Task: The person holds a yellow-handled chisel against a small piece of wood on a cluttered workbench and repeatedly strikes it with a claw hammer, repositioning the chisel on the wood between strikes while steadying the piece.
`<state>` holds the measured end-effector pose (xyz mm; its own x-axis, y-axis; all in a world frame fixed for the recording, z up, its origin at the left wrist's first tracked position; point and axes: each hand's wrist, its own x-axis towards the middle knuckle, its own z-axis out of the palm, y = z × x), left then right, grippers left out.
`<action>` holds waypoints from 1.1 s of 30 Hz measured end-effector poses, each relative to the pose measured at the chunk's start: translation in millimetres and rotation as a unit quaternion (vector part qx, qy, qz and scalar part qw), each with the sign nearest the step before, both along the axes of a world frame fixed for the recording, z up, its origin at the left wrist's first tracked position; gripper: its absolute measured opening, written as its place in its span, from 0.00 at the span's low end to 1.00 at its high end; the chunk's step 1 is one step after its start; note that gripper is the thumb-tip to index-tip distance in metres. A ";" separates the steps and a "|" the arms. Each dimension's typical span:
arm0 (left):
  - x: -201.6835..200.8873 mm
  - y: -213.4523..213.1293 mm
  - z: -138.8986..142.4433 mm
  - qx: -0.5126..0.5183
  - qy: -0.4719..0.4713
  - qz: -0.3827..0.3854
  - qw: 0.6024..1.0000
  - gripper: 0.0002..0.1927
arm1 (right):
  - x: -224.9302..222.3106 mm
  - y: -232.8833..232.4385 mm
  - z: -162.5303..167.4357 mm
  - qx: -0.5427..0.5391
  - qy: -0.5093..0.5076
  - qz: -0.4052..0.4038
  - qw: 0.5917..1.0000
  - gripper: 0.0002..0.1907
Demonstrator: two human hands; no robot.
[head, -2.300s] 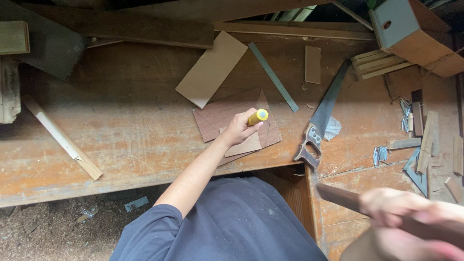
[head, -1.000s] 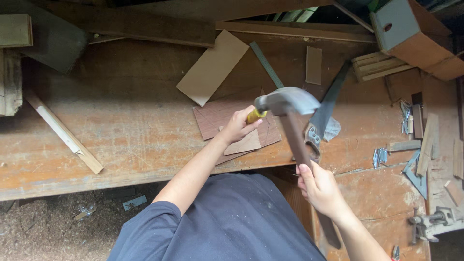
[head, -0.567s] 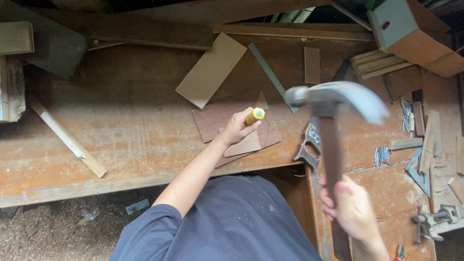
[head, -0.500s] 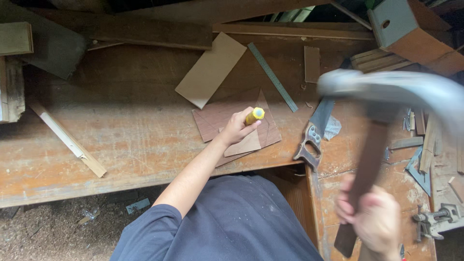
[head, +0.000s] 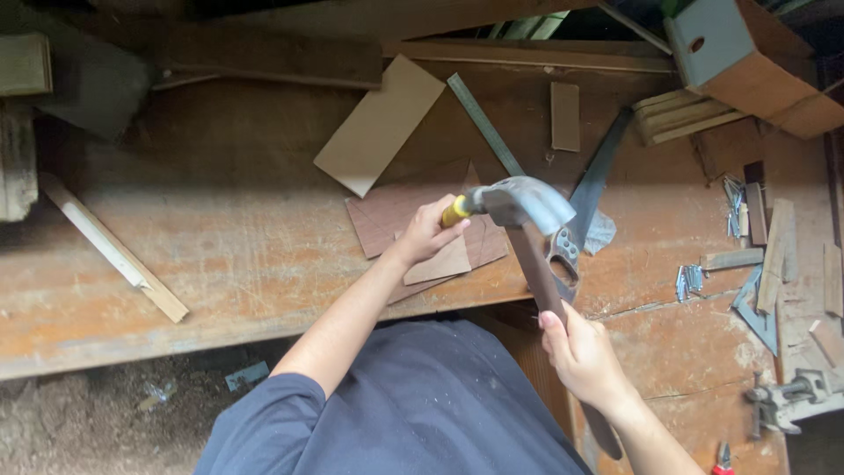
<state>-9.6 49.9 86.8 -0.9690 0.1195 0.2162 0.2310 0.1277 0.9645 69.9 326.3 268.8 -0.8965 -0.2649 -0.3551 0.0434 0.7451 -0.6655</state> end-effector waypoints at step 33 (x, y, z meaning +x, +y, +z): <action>-3.4 1.1 -0.5 0.005 -0.019 0.007 1.000 0.10 | -5.6 6.7 15.7 0.003 -0.069 -0.038 0.997 0.13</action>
<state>-13.1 51.0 86.3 -0.9782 0.1036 0.1800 0.1921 0.1220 0.9738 64.3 333.0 284.6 -0.8569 -0.1945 -0.4774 0.1908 0.7406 -0.6443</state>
